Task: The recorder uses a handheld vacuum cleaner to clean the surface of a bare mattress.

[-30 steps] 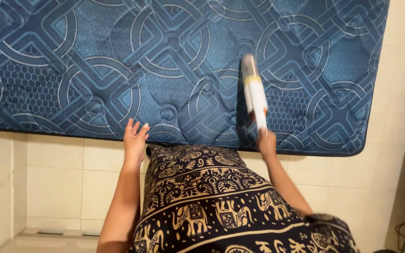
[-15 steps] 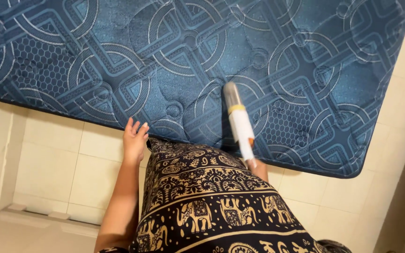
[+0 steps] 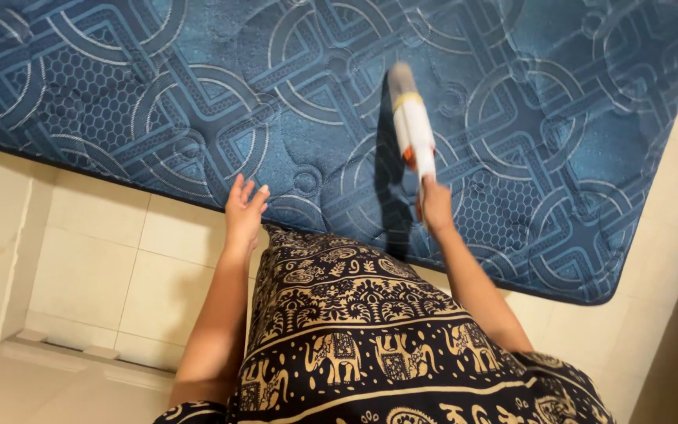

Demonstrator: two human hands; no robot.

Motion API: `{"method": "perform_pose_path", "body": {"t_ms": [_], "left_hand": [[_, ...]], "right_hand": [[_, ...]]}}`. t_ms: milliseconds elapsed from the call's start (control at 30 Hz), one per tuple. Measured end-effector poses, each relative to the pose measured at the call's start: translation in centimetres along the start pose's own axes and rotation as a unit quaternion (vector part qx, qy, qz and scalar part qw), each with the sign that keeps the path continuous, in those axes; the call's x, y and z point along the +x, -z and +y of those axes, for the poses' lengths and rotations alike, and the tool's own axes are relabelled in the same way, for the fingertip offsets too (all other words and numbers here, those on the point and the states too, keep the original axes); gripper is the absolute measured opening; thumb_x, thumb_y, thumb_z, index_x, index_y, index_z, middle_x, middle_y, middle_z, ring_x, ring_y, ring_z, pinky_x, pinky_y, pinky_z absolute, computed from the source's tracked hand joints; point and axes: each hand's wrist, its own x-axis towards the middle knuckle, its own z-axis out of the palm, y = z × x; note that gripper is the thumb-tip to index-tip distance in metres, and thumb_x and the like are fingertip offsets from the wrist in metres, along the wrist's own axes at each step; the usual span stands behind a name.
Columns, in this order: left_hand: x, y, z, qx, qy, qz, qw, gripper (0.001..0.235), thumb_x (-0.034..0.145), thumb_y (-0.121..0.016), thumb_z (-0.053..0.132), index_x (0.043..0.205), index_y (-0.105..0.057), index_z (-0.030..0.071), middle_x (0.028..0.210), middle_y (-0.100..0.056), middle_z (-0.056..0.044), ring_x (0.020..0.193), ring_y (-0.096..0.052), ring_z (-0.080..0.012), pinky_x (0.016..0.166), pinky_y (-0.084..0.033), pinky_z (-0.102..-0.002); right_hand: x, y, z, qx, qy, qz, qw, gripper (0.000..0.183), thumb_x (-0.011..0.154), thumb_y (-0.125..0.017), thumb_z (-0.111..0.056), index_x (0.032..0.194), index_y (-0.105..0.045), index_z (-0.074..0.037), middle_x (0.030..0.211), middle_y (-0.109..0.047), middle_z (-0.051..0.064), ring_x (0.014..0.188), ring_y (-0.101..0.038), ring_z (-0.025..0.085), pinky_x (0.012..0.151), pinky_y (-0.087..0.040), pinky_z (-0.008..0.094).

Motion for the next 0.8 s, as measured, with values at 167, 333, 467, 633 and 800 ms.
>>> {"method": "perform_pose_path", "body": {"t_ms": [167, 333, 467, 633, 800], "left_hand": [[0.2, 3.1, -1.5, -0.011, 0.034, 0.025, 0.999, 0.089, 0.091, -0.073, 0.017, 0.162, -0.021, 0.006, 0.160, -0.040, -0.021, 0.124, -0.061, -0.0250, 0.099, -0.050, -0.039], [2.0, 3.9, -1.0, 0.002, 0.055, 0.021, 0.998, 0.088, 0.091, -0.072, 0.017, 0.162, -0.020, 0.007, 0.160, -0.039, -0.021, 0.125, -0.061, -0.0264, 0.101, -0.051, -0.041], [3.9, 2.3, 1.1, 0.017, 0.041, -0.018, 0.999, 0.088, 0.092, -0.074, 0.018, 0.162, -0.021, 0.006, 0.160, -0.039, -0.021, 0.129, -0.058, -0.0251, 0.102, -0.050, -0.040], [6.2, 0.6, 4.1, 0.019, 0.010, -0.051, 0.998, 0.088, 0.090, -0.075, 0.018, 0.161, -0.024, 0.006, 0.160, -0.042, -0.021, 0.131, -0.057, -0.0258, 0.100, -0.051, -0.040], [7.4, 3.3, 4.6, 0.014, 0.016, -0.045, 0.999, 0.088, 0.090, -0.075, 0.019, 0.161, -0.025, 0.007, 0.160, -0.042, -0.020, 0.132, -0.056, -0.0256, 0.101, -0.050, -0.040]], "right_hand": [[-7.3, -0.5, 14.6, -0.143, 0.130, -0.068, 0.979, 0.052, 0.103, -0.051, -0.042, 0.076, -0.066, -0.001, 0.059, -0.063, 0.014, 0.052, -0.060, 0.029, 0.051, -0.045, 0.045], [-10.3, -1.3, 6.8, -0.385, 0.083, -0.063, 0.917, 0.055, 0.087, -0.065, -0.061, 0.094, -0.078, -0.008, 0.075, -0.073, 0.024, 0.070, -0.071, 0.040, 0.064, -0.054, 0.049], [-3.8, -3.5, 0.8, -0.334, 0.111, -0.044, 0.935, 0.060, 0.093, -0.059, -0.063, 0.093, -0.074, -0.006, 0.079, -0.071, 0.025, 0.072, -0.070, 0.043, 0.063, -0.053, 0.053], [1.1, -6.3, -0.5, -0.032, -0.003, -0.046, 0.998, 0.072, 0.111, -0.052, -0.057, 0.079, -0.062, 0.006, 0.074, -0.061, 0.029, 0.064, -0.063, 0.049, 0.060, -0.046, 0.053], [-7.9, -7.5, 2.7, -0.245, 0.108, -0.118, 0.956, 0.049, 0.095, -0.061, -0.051, 0.094, -0.076, -0.004, 0.073, -0.071, 0.022, 0.062, -0.071, 0.033, 0.060, -0.053, 0.048]]}}
